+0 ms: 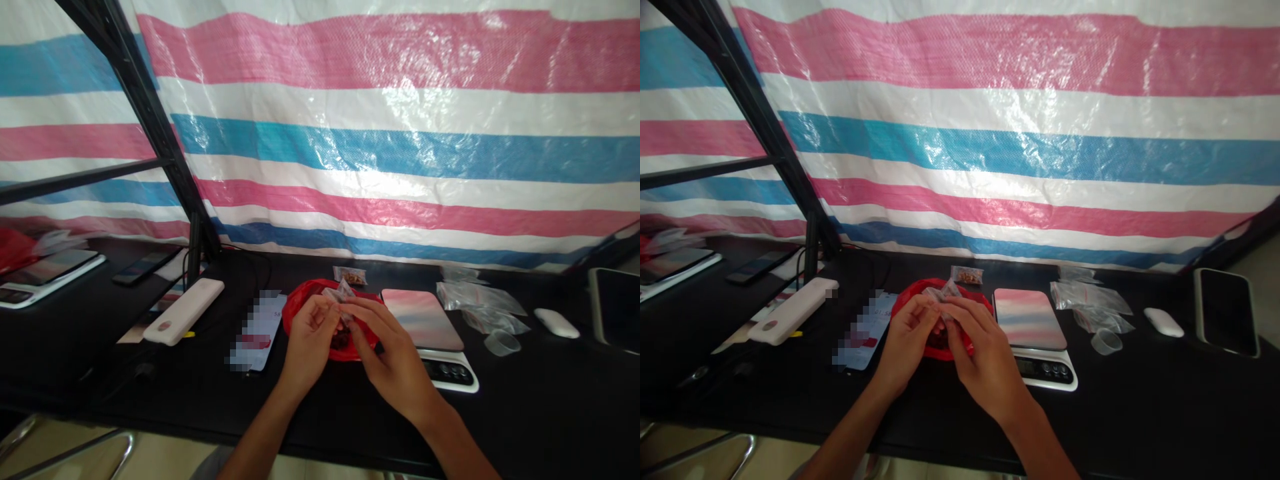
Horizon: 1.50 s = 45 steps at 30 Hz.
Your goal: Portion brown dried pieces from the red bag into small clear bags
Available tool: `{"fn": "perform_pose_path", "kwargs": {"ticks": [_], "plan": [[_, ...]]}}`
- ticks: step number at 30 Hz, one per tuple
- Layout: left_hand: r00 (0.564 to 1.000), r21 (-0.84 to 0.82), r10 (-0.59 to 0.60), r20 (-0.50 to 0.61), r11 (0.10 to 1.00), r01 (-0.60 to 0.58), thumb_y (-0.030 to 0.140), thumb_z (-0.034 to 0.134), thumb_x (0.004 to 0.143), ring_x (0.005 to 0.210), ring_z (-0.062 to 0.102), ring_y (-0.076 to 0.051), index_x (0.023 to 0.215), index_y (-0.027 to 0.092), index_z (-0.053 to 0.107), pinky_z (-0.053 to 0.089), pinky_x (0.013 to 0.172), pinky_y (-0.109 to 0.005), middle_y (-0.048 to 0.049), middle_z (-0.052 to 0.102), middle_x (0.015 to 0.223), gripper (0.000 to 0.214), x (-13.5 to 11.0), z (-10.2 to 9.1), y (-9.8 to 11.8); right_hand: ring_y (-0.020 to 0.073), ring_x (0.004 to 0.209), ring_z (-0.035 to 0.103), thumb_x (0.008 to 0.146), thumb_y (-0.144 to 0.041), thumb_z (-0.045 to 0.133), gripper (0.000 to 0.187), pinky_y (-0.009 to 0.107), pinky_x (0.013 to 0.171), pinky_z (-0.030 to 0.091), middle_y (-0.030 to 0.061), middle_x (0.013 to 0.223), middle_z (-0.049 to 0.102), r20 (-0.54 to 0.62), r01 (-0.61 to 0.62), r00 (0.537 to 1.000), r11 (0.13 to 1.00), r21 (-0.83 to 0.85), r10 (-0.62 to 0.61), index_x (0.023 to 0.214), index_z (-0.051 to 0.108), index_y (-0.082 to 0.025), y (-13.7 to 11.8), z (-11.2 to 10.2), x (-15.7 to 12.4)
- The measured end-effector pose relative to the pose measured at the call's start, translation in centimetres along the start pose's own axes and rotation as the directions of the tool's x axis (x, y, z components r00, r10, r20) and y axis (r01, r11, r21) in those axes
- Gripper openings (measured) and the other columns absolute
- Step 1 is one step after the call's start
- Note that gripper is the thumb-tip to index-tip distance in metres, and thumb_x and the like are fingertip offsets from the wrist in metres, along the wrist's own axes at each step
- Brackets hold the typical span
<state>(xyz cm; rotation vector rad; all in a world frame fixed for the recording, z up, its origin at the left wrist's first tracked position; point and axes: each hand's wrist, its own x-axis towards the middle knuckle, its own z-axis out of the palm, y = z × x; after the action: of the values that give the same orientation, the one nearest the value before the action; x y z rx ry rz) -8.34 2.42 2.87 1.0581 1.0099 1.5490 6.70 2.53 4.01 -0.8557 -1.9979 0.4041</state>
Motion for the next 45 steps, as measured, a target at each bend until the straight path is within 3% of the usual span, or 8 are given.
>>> {"fn": "perform_pose_path", "kwargs": {"ticks": [9,20,28,32,35,37,41,45], "plan": [[0.999,0.012,-0.023,0.049,1.0,0.022,0.054,0.077,0.08,0.065,0.053,-0.011,0.077,0.017,0.063,0.047,0.06,-0.022,0.0026,0.057,0.071,0.039,-0.1,0.9,-0.3,0.0232,0.114,0.066,0.097,-0.025,0.061,0.023,0.04,0.098,0.057,0.0088,0.121,0.068,-0.044,-0.051,0.998,0.998,-0.042,0.049,0.118,0.069,-0.027,0.6,-0.2,0.1],[0.993,0.11,0.111,0.039,0.987,-0.114,0.042,0.07,0.087,0.062,0.051,-0.011,0.075,0.018,0.063,0.044,0.059,-0.022,0.0033,0.055,0.067,0.028,-0.4,0.8,0.3,0.0205,0.096,0.066,0.099,-0.025,0.061,0.007,0.036,0.085,0.054,0.0056,0.101,0.07,-0.095,-0.054,0.994,0.998,0.012,0.055,0.102,0.066,-0.025,0.3,0.1,0.1],[0.974,0.272,0.191,0.118,0.937,-0.217,0.032,0.059,0.097,0.075,0.054,-0.014,0.081,0.02,0.056,0.045,0.07,-0.026,0.0007,0.055,0.081,0.02,-0.7,0.0,-0.8,0.0193,0.088,0.066,0.097,-0.021,0.058,0.012,0.034,0.08,0.05,0.0032,0.092,0.072,-0.079,-0.101,0.992,0.995,0.005,0.101,0.089,0.067,-0.024,-0.1,-0.3,0.3],[0.949,0.427,0.23,0.216,0.852,-0.304,0.029,0.046,0.103,0.079,0.054,-0.015,0.087,0.021,0.051,0.045,0.075,-0.028,0.0,0.054,0.085,0.019,-1.1,0.1,-0.7,0.0168,0.074,0.061,0.094,-0.02,0.06,0.015,0.032,0.071,0.045,-0.0003,0.079,0.067,-0.167,-0.166,0.974,0.984,-0.061,0.154,0.08,0.062,-0.023,0.0,0.4,0.2],[0.895,0.532,0.279,0.349,0.727,-0.434,0.021,0.042,0.103,0.084,0.056,-0.017,0.092,0.022,0.051,0.045,0.078,-0.03,-0.002,0.056,0.092,0.014,-1.6,0.5,-0.6,0.0156,0.066,0.054,0.091,-0.02,0.059,0.019,0.031,0.063,0.041,-0.0022,0.071,0.057,-0.357,-0.231,0.917,0.966,-0.118,0.176,0.073,0.055,-0.023,0.2,0.6,0.2],[0.876,0.536,0.291,0.385,0.702,-0.469,0.02,0.042,0.102,0.085,0.058,-0.017,0.096,0.022,0.052,0.045,0.079,-0.031,-0.0028,0.056,0.095,0.012,-2.0,1.0,-0.8,0.0156,0.065,0.053,0.091,-0.021,0.059,0.019,0.03,0.063,0.04,-0.0023,0.07,0.056,-0.45,-0.255,0.878,0.955,-0.153,0.162,0.073,0.054,-0.023,0.3,0.5,0.2],[0.944,0.348,0.28,0.174,0.88,-0.325,0.028,0.043,0.104,0.093,0.062,-0.018,0.1,0.022,0.054,0.051,0.088,-0.032,-0.0046,0.061,0.101,0.014,-1.8,1.6,-1.5,0.017,0.071,0.06,0.097,-0.03,0.058,0.014,0.032,0.069,0.043,0.0003,0.08,0.068,-0.408,-0.236,0.901,0.956,-0.174,0.149,0.088,0.067,-0.022,0.1,0.2,0.1],[0.993,0.063,0.103,-0.06,0.993,-0.1,0.04,0.055,0.099,0.084,0.065,-0.016,0.09,0.021,0.056,0.054,0.083,-0.03,-0.0009,0.065,0.09,0.021,-0.5,1.0,-1.6,0.0235,0.088,0.068,0.103,-0.038,0.05,0.032,0.04,0.082,0.043,0.0061,0.103,0.077,-0.248,-0.267,0.948,0.922,-0.28,0.199,0.124,0.067,-0.022,0.0,0.3,0.0]]}}
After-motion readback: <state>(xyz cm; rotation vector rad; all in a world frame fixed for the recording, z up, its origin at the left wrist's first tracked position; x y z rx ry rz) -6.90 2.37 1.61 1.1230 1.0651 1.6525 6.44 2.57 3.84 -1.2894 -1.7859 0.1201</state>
